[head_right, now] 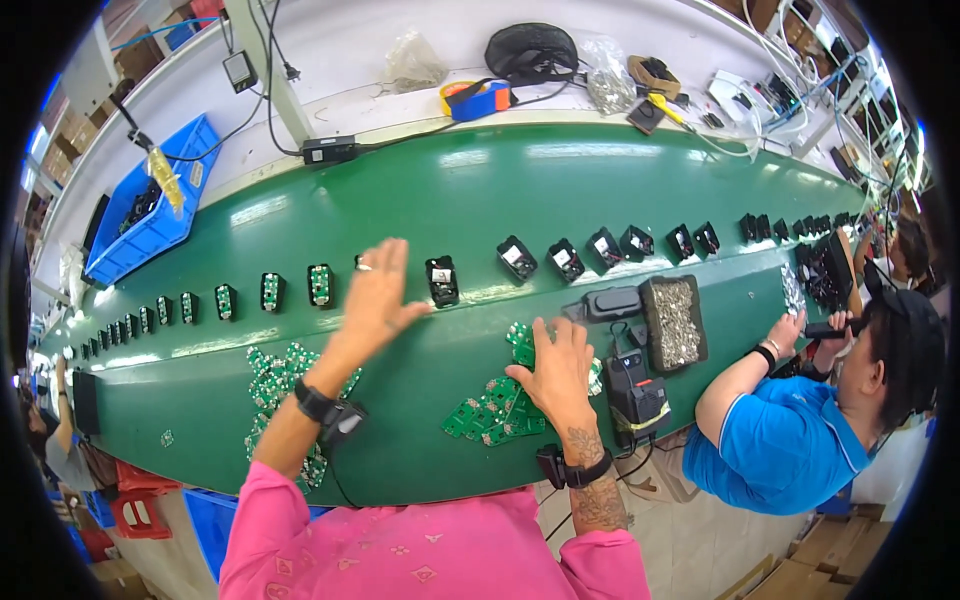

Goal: The person picks up a black housing and a circuit board, fits the board into the housing, and presses them together. They then place the assembled unit onto the green conveyor belt and repeat the process.

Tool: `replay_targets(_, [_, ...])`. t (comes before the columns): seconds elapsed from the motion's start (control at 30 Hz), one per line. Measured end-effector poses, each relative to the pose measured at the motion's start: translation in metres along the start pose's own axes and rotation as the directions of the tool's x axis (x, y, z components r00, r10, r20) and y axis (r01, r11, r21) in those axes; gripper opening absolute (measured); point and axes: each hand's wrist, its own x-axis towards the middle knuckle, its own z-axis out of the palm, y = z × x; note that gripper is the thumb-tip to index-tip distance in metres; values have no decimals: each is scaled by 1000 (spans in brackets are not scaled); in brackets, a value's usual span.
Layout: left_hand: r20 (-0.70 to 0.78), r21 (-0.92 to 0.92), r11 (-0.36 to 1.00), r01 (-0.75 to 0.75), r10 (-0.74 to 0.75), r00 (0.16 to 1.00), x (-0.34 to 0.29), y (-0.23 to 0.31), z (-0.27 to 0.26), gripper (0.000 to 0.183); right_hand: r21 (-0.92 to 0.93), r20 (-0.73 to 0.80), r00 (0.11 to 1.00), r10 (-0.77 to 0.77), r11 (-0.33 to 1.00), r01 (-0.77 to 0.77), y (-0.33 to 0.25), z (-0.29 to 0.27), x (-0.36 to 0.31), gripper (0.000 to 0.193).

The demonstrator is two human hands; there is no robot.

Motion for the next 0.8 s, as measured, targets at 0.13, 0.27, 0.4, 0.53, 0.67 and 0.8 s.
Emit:
replay_targets(0.13, [16, -213, 974, 72, -70, 997, 5, 22, 40, 99, -31, -7, 997, -78, 996, 78, 4, 7, -5, 58])
replay_targets(0.27, [3, -496, 853, 166, -189, 982, 11, 16, 56, 86, 104, -199, 974, -106, 986, 129, 10, 11, -8, 34])
replay_targets(0.4, [-98, -671, 740, 50, -156, 983, -7, 32, 38, 76, 760, -120, 993, 2, 643, 90, 1, -8, -14, 18])
replay_targets(0.53, [-58, -724, 689, -37, -6, 998, -40, 56, 2, 75, 847, -115, 966, -233, 484, 218, -37, -27, -11, 18])
replay_targets(0.67, [-88, -745, 665, -48, -28, 996, -64, 66, -3, 73, 897, 28, 981, -191, 438, 60, -59, -14, -1, 16])
replay_targets(0.8, [29, -843, 534, 65, -75, 997, -76, 62, -1, 76, 889, 22, 985, -172, 454, 59, -69, 0, 0, 14])
